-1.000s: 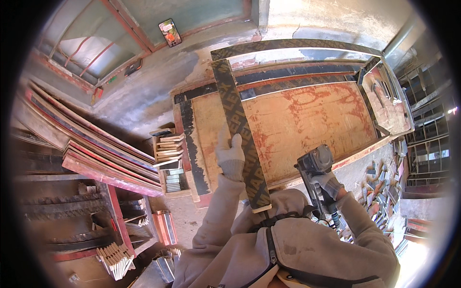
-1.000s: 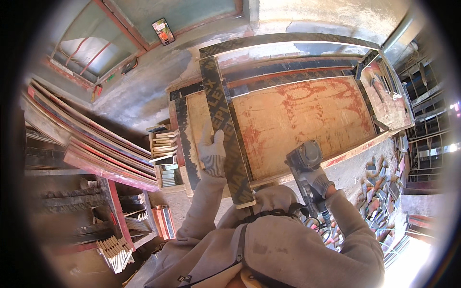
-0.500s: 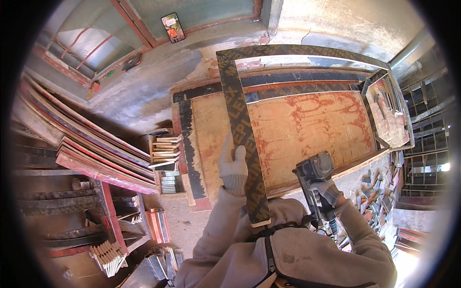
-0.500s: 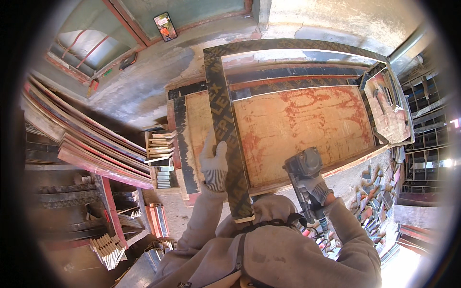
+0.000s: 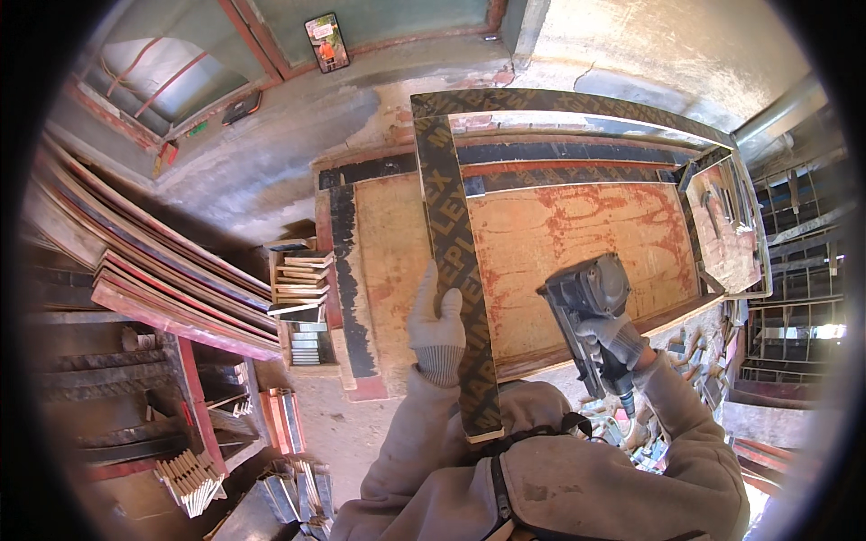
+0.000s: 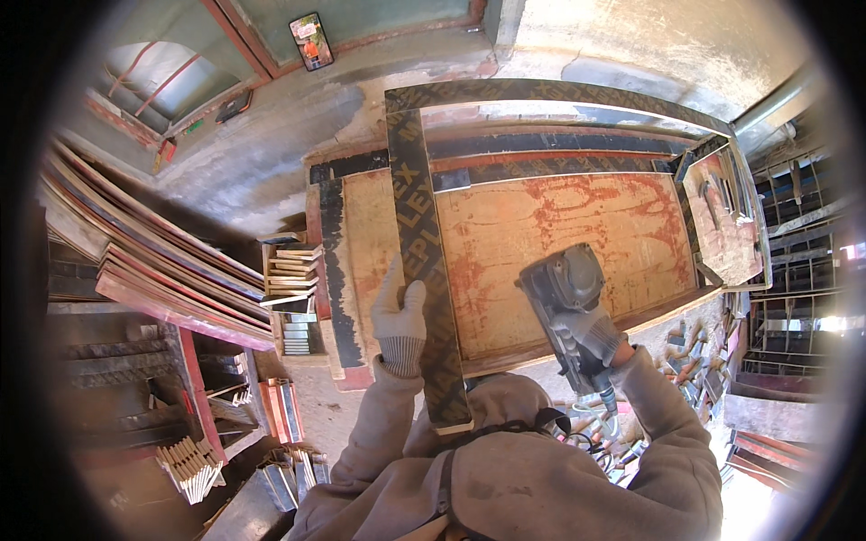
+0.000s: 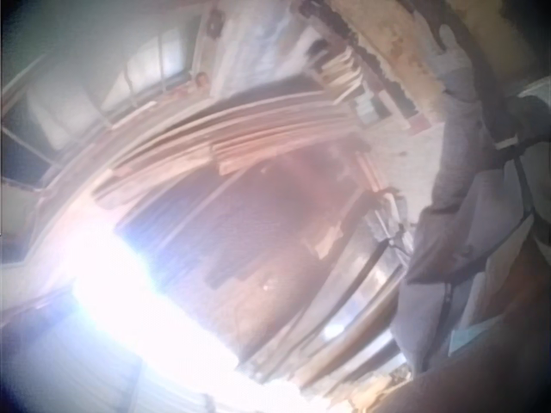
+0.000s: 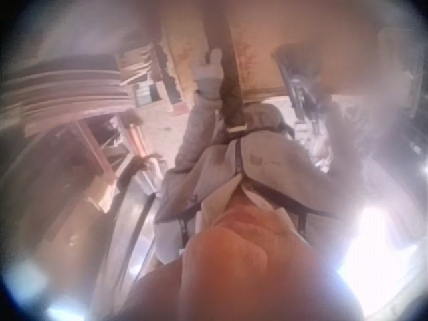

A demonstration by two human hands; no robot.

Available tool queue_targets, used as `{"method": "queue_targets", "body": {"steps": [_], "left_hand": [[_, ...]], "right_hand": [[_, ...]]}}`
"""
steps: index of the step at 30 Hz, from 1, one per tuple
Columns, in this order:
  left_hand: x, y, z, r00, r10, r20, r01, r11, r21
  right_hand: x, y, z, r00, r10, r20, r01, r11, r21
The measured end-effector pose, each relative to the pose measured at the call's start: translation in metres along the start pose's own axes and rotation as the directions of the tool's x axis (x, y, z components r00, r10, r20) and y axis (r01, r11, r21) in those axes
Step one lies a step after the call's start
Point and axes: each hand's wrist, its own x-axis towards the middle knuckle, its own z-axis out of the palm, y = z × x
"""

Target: The person picks up small wooden pieces from a pile on the floor and uses a pneumatic nail gun to attach them to a large wooden board on a workbench. They repeatedly position and fasten pieces to build a rectangular frame.

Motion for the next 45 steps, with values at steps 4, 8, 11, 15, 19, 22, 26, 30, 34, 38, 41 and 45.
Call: {"method": "queue_targets", "body": {"steps": [4,8,11,15,19,22,26,30,34,38,41,45], "left_hand": [[-0.001,0.003,0.004,1.0,0.022,-0.018,-0.02,0.995,0.102],[-0.002,0.005,0.009,0.999,0.036,-0.024,-0.035,0.999,0.03],[-0.001,0.003,0.008,0.997,0.081,-0.022,-0.081,0.997,0.006],[0.002,-0.003,0.002,0.996,-0.094,-0.011,0.094,0.995,-0.014],[0.005,-0.006,0.0,1.0,-0.024,-0.02,0.025,0.998,0.051],[0.005,-0.008,0.003,0.998,-0.046,-0.035,0.047,0.998,0.039],[0.005,-0.009,0.004,0.998,0.039,-0.052,-0.038,0.999,0.029],[0.004,-0.009,0.004,0.998,0.014,-0.062,-0.009,0.997,0.081],[0.005,-0.003,0.008,0.996,0.053,-0.073,-0.052,0.998,0.019],[0.004,0.003,0.006,0.987,-0.138,-0.082,0.144,0.987,0.073],[0.003,-0.002,0.0,0.993,-0.103,-0.056,0.11,0.981,0.157],[0.008,-0.019,-0.004,0.998,-0.068,-0.008,0.068,0.996,0.053]], "right_hand": [[0.004,-0.072,0.015,0.998,-0.059,-0.02,0.057,0.993,-0.1],[-0.004,-0.156,0.041,0.966,-0.256,-0.032,0.251,0.962,-0.111],[0.001,-0.219,0.061,0.929,-0.369,0.01,0.362,0.904,-0.229],[0.01,-0.265,0.078,0.903,-0.421,0.083,0.426,0.862,-0.274],[0.027,-0.288,0.09,0.876,-0.473,0.098,0.477,0.816,-0.326],[0.04,-0.299,0.096,0.86,-0.495,0.124,0.506,0.799,-0.323],[0.053,-0.31,0.102,0.843,-0.504,0.188,0.538,0.772,-0.34],[0.057,-0.318,0.103,0.812,-0.523,0.257,0.583,0.746,-0.323],[0.056,-0.33,0.101,0.837,-0.499,0.224,0.546,0.733,-0.406],[0.052,-0.337,0.104,0.86,-0.447,0.245,0.51,0.763,-0.399],[0.036,-0.322,0.107,0.844,-0.496,0.204,0.534,0.74,-0.41],[-0.007,-0.266,0.089,0.836,-0.522,0.167,0.548,0.783,-0.294]]}}
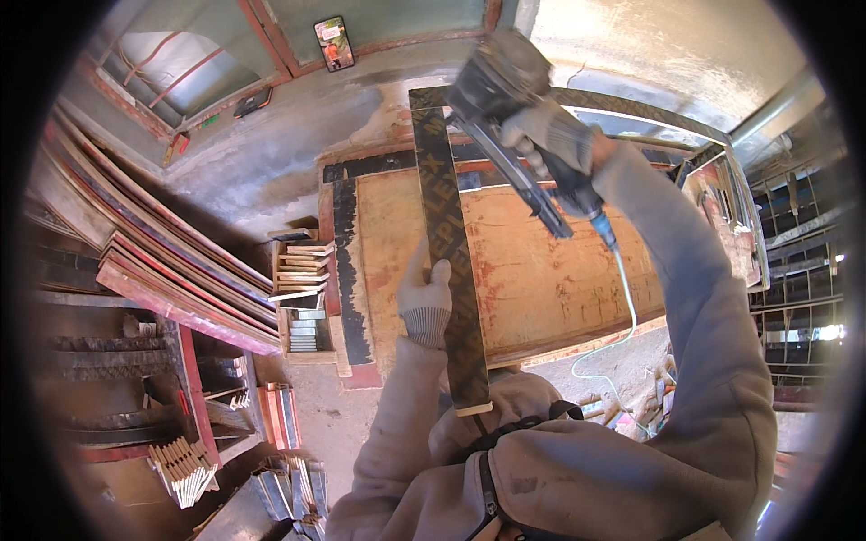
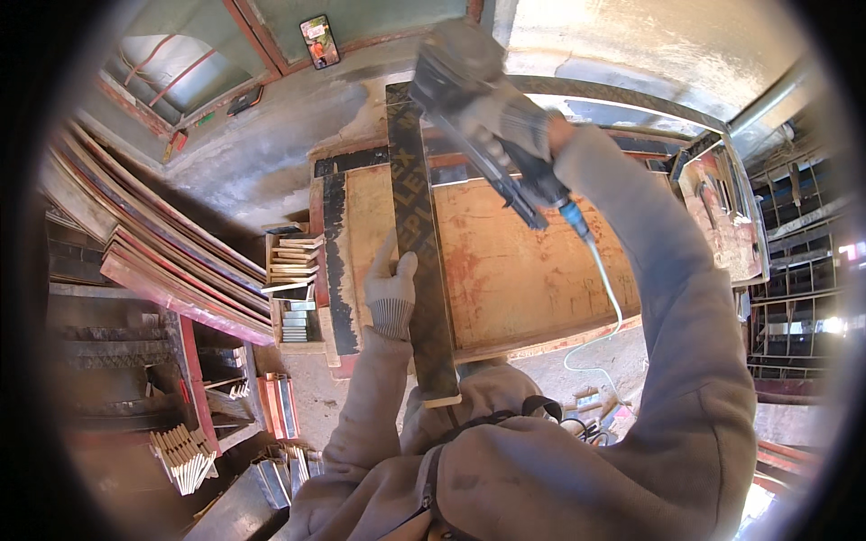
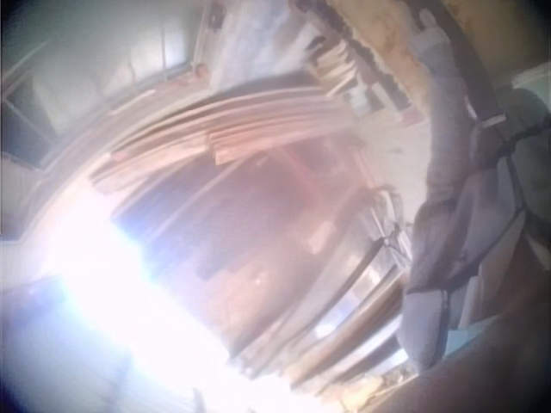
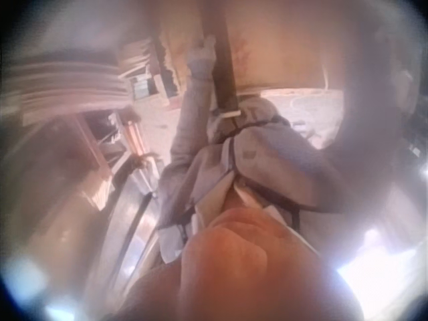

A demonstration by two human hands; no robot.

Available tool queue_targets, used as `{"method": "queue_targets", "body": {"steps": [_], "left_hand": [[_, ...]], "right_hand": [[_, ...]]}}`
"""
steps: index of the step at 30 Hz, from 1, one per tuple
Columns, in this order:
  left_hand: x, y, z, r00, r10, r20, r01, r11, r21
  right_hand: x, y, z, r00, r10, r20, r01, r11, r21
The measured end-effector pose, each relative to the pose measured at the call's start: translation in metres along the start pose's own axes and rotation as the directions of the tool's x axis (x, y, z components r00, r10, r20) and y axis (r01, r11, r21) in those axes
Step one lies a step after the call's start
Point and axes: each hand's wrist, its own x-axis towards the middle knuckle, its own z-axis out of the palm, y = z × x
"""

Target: The person picks up small wooden pieces from a pile on the floor and uses a pneumatic nail gun to attach them to a large wooden board on a workbench. They repeatedly position and fasten pieces to build a rectangular frame.

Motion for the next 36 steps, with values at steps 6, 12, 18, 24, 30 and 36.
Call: {"method": "queue_targets", "body": {"steps": [6,12,18,24,30,36], "left_hand": [[-0.033,-0.023,-0.028,0.872,-0.022,0.489,0.197,0.93,-0.31],[-0.103,-0.041,-0.062,0.373,-0.188,0.909,0.75,0.637,-0.177],[-0.104,-0.052,-0.048,0.442,-0.223,0.869,0.806,0.524,-0.275],[-0.109,-0.048,-0.051,0.423,-0.035,0.905,0.656,0.701,-0.28],[-0.102,-0.053,-0.047,0.373,-0.016,0.928,0.682,0.683,-0.262],[-0.1,-0.053,-0.046,0.374,-0.03,0.927,0.692,0.675,-0.257]], "right_hand": [[-0.154,0.104,-0.004,0.991,-0.05,-0.123,0.075,0.974,0.212],[-0.317,0.22,0.087,0.851,-0.044,-0.524,0.195,0.952,0.235],[-0.402,0.305,0.209,0.728,-0.088,-0.68,0.33,0.914,0.236],[-0.409,0.397,0.304,0.561,-0.517,-0.647,0.431,0.849,-0.305],[-0.381,0.445,0.353,0.667,-0.45,-0.593,0.406,0.888,-0.217],[-0.366,0.461,0.371,0.696,-0.41,-0.59,0.412,0.9,-0.139]]}}
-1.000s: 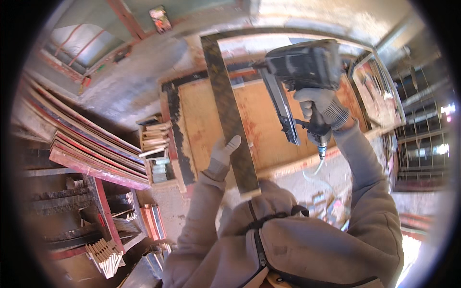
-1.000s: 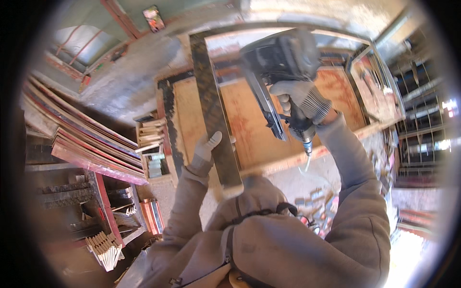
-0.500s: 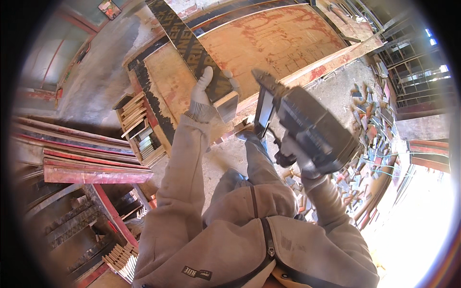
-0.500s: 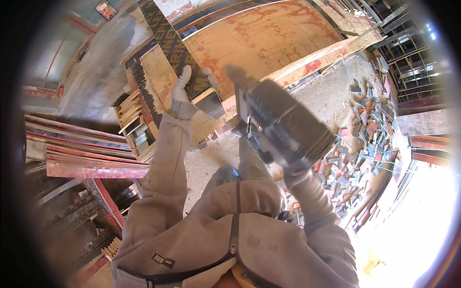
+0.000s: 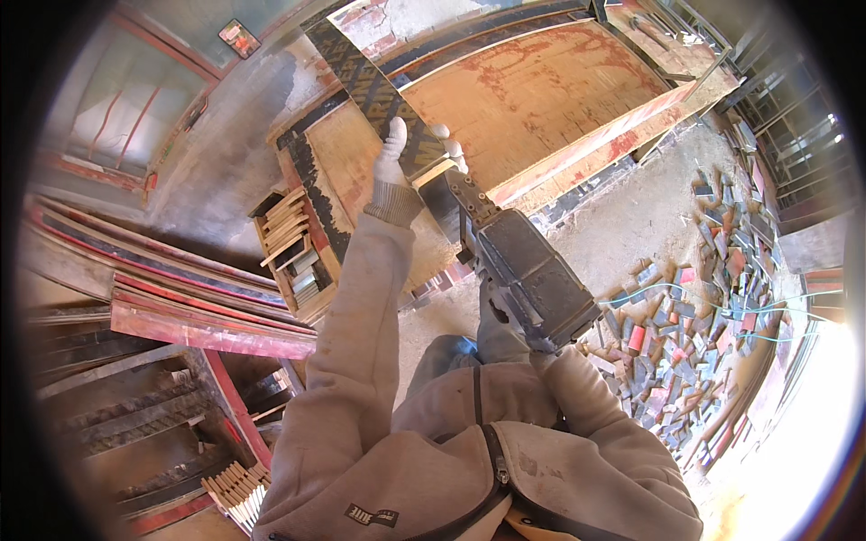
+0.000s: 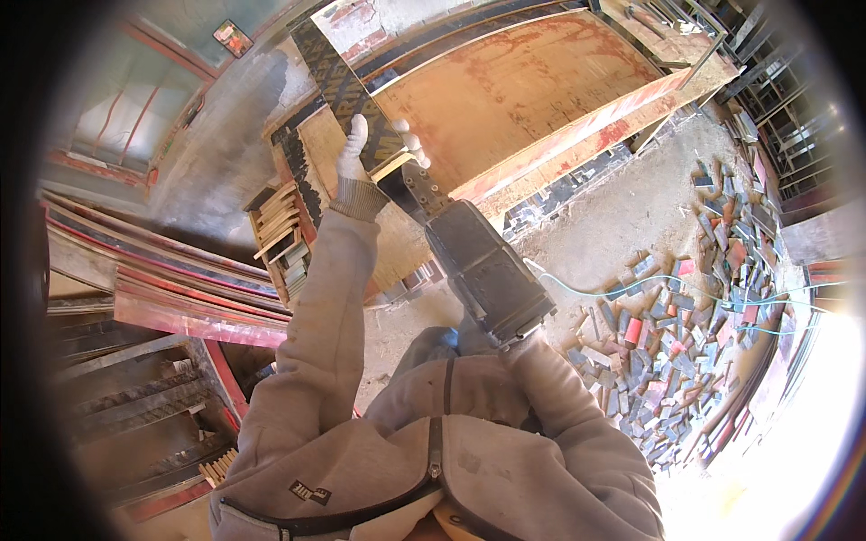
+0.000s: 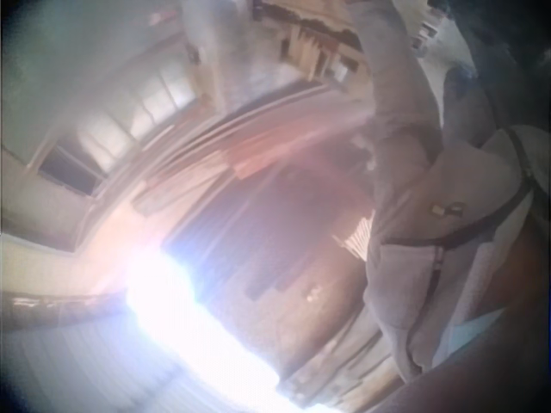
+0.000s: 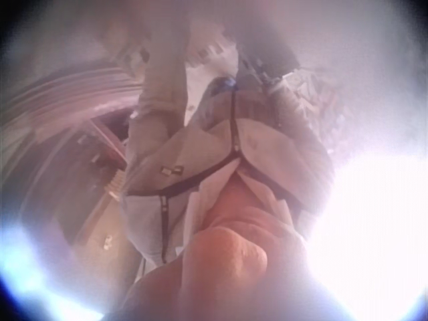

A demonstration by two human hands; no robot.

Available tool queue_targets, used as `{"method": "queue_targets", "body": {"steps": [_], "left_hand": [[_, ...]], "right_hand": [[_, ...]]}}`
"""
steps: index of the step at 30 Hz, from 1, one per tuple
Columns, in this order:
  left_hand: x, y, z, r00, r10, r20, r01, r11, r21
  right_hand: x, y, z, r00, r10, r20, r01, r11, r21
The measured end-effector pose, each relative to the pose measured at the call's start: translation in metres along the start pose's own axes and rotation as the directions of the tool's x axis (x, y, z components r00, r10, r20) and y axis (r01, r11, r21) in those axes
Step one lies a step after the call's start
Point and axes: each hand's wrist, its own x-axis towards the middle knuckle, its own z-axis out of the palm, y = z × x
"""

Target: The person picks up small wooden pieces from a pile on the floor and uses a pneumatic nail gun to attach them to a large wooden board on a workbench. They repeatedly position and fasten pieces to build a rectangular frame.

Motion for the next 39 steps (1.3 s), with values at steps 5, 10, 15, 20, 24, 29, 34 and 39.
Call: {"method": "queue_targets", "body": {"steps": [5,10,15,20,24,29,34,39], "left_hand": [[0.0,0.0,0.002,1.0,-0.007,0.026,0.007,0.999,-0.033],[-0.001,-0.001,0.002,0.999,0.013,0.029,-0.014,1.0,0.018],[0.0,-0.001,0.002,0.999,0.036,0.022,-0.037,0.999,0.039],[0.001,0.0,0.001,0.999,0.051,0.006,-0.052,0.996,0.069],[0.003,0.001,0.0,0.999,0.05,0.004,-0.05,0.996,0.079],[0.003,0.003,0.001,0.997,0.026,0.073,-0.029,0.999,0.036],[-0.001,0.001,0.005,0.999,0.04,0.023,-0.042,0.997,0.068],[-0.001,0.001,0.008,0.998,0.056,0.007,-0.056,0.996,0.075]], "right_hand": [[0.004,0.003,0.005,1.0,0.019,-0.004,-0.019,1.0,0.024],[0.008,0.004,0.003,0.999,0.04,0.002,-0.04,0.998,0.043],[0.011,0.005,0.004,0.998,0.06,0.015,-0.061,0.997,0.056],[0.01,0.013,0.006,0.997,0.075,0.025,-0.077,0.994,0.082],[0.011,0.021,0.008,0.995,0.089,0.04,-0.093,0.988,0.127],[0.016,0.015,0.008,0.989,0.138,0.046,-0.145,0.958,0.247],[0.016,0.004,-0.002,0.987,-0.104,0.126,0.143,0.921,-0.361],[0.013,0.023,-0.004,0.99,0.027,0.139,-0.029,1.0,0.009]]}}
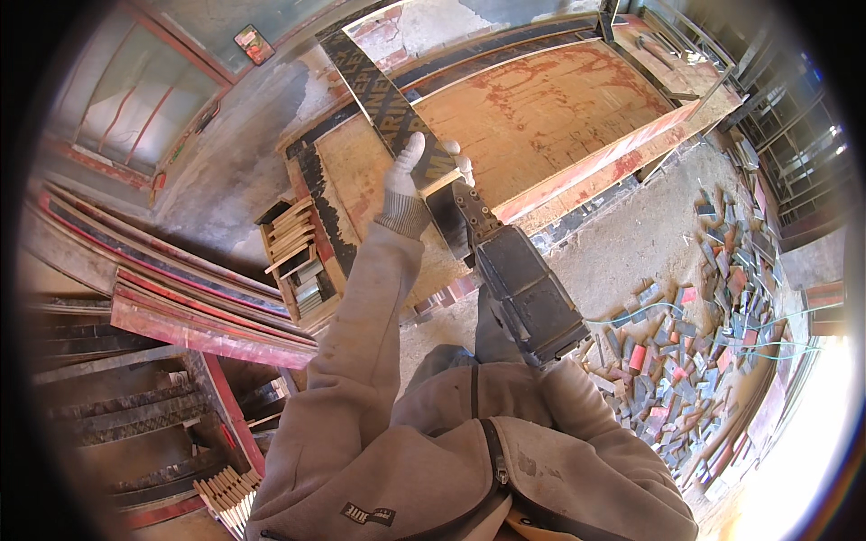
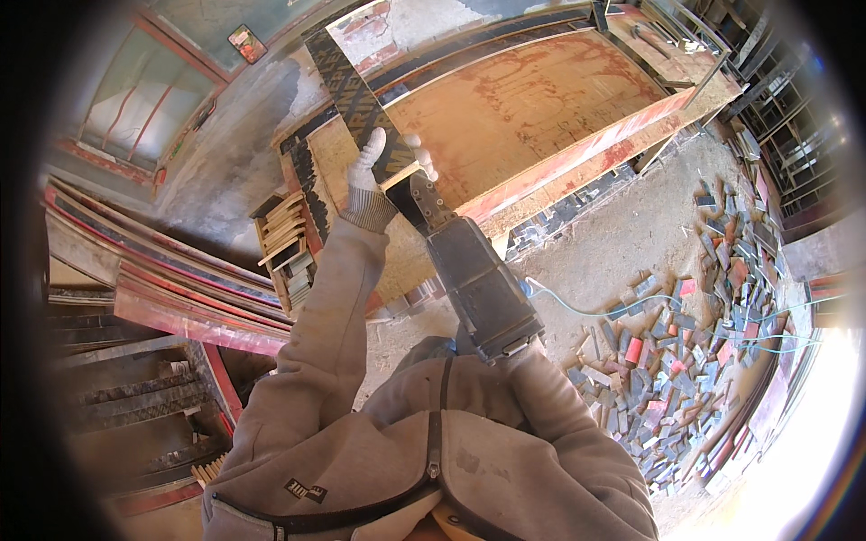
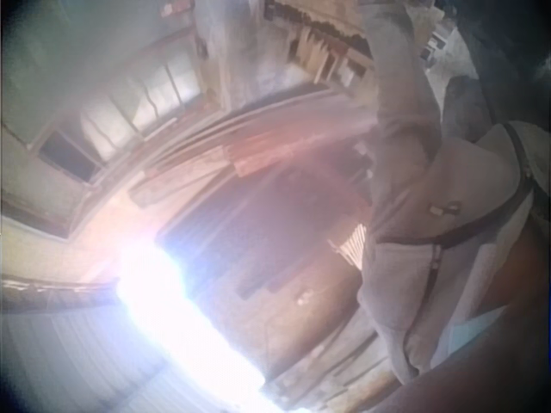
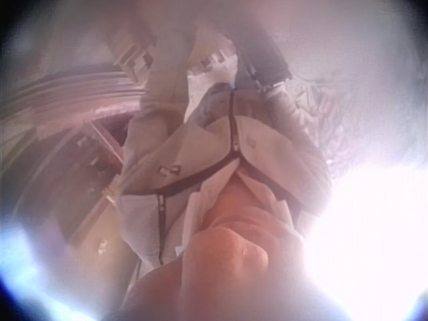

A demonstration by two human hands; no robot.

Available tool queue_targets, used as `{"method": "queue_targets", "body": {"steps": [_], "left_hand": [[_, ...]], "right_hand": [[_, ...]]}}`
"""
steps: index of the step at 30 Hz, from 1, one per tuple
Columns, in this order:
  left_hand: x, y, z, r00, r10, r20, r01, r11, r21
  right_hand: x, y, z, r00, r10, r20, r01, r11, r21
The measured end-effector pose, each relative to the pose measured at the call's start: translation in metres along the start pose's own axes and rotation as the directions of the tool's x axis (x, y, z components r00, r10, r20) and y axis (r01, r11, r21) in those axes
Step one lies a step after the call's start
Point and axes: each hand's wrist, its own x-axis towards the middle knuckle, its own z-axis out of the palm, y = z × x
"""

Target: The person picks up small wooden pieces from a pile on the floor and uses a pneumatic nail gun to attach them to a large wooden board on a workbench. They repeatedly position and fasten pieces to build a rectangular frame.

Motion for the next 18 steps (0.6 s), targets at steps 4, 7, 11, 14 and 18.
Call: {"method": "queue_targets", "body": {"steps": [4,7,11,14,18], "left_hand": [[0.001,0.0,-0.002,1.0,0.004,-0.014,-0.004,1.0,0.001],[0.001,-0.002,-0.005,1.0,-0.002,0.003,0.002,1.0,-0.013],[0.002,-0.001,-0.007,0.999,0.001,0.041,-0.004,0.998,0.06],[0.002,0.001,-0.004,0.999,-0.017,0.038,0.017,1.0,0.0],[0.001,0.005,0.007,0.996,-0.066,0.068,0.072,0.994,-0.088]], "right_hand": [[-0.001,0.015,0.002,0.992,0.117,0.045,-0.125,0.942,0.311],[-0.002,0.008,0.002,0.998,0.066,-0.013,-0.063,0.985,0.158],[0.002,-0.02,0.002,0.999,0.028,-0.044,-0.025,0.998,0.064],[0.004,-0.037,0.005,0.999,0.034,-0.038,-0.031,0.997,0.071],[0.005,-0.045,0.01,0.992,-0.116,-0.059,0.106,0.983,-0.151]]}}
